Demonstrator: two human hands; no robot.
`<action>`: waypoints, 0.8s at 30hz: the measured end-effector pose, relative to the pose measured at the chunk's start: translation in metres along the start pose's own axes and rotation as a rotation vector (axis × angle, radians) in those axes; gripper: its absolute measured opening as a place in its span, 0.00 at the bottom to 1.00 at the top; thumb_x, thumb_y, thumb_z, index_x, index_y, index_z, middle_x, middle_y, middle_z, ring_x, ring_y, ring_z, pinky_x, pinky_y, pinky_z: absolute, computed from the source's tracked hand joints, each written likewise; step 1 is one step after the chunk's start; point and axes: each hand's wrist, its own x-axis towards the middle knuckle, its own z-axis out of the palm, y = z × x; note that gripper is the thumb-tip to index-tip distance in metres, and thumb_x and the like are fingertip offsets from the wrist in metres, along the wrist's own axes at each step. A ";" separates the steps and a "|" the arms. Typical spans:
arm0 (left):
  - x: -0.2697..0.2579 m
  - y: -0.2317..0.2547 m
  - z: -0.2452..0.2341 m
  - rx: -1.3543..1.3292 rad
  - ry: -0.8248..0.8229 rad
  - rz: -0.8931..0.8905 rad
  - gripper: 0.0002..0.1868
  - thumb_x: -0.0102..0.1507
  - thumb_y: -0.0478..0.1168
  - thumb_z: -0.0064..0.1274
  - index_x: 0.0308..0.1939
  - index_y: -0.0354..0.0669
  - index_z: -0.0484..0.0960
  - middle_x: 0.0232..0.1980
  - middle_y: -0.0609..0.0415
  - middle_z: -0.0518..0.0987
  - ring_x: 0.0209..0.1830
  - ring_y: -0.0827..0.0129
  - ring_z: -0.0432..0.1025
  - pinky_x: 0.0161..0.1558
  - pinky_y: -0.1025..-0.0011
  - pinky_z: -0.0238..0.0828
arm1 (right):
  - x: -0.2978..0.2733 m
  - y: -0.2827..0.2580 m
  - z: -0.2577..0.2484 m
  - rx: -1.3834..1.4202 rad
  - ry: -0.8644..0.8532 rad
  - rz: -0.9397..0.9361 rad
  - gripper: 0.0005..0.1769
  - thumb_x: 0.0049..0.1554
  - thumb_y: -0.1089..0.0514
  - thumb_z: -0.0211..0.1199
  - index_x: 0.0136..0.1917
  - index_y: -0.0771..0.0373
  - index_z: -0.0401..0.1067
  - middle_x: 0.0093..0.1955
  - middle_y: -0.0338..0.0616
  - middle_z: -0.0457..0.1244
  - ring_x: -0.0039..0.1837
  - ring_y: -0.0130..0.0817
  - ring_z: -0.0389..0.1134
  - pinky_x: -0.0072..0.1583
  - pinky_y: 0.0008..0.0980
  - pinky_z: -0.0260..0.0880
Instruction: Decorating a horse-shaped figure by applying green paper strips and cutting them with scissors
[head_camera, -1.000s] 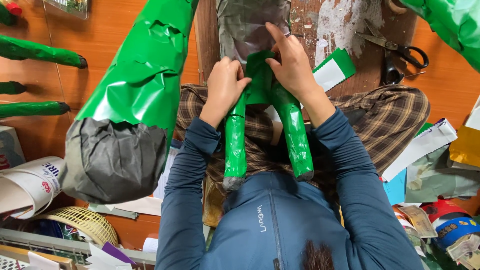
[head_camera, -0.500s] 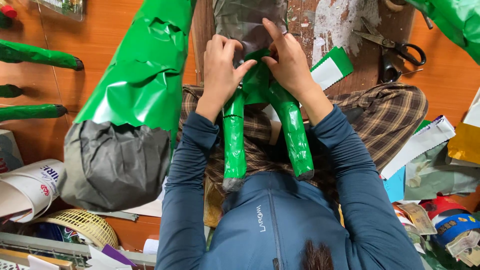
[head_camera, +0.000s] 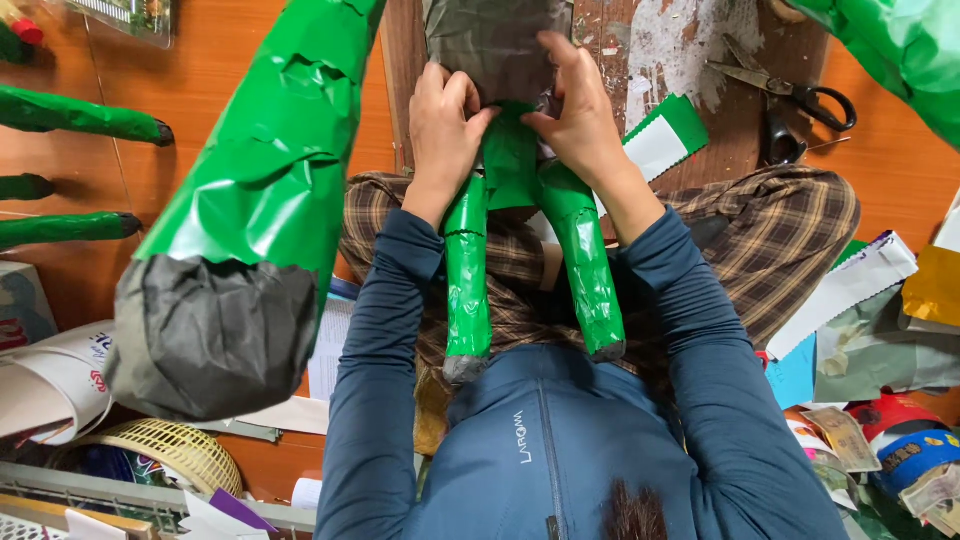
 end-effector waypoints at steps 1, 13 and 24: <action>0.000 0.001 0.000 0.000 0.000 0.000 0.18 0.56 0.38 0.73 0.33 0.45 0.73 0.44 0.53 0.67 0.42 0.55 0.69 0.47 0.60 0.67 | -0.002 0.006 0.002 0.000 0.000 0.000 0.57 0.48 0.79 0.76 0.83 0.54 0.56 0.56 0.41 0.57 0.50 0.34 0.59 0.54 0.31 0.67; 0.003 -0.002 -0.001 -0.088 -0.002 -0.043 0.18 0.54 0.38 0.75 0.29 0.43 0.76 0.42 0.53 0.69 0.39 0.58 0.69 0.42 0.62 0.69 | -0.006 0.039 0.011 0.063 0.066 0.204 0.64 0.63 0.65 0.80 0.93 0.41 0.38 0.46 0.35 0.62 0.44 0.27 0.64 0.47 0.27 0.68; -0.003 0.009 -0.031 -0.066 -0.101 0.182 0.14 0.58 0.32 0.71 0.41 0.44 0.80 0.46 0.54 0.70 0.46 0.59 0.69 0.51 0.64 0.64 | -0.008 -0.014 -0.018 -0.135 -0.106 -0.228 0.16 0.51 0.75 0.74 0.52 0.65 0.81 0.60 0.50 0.62 0.60 0.46 0.64 0.57 0.38 0.69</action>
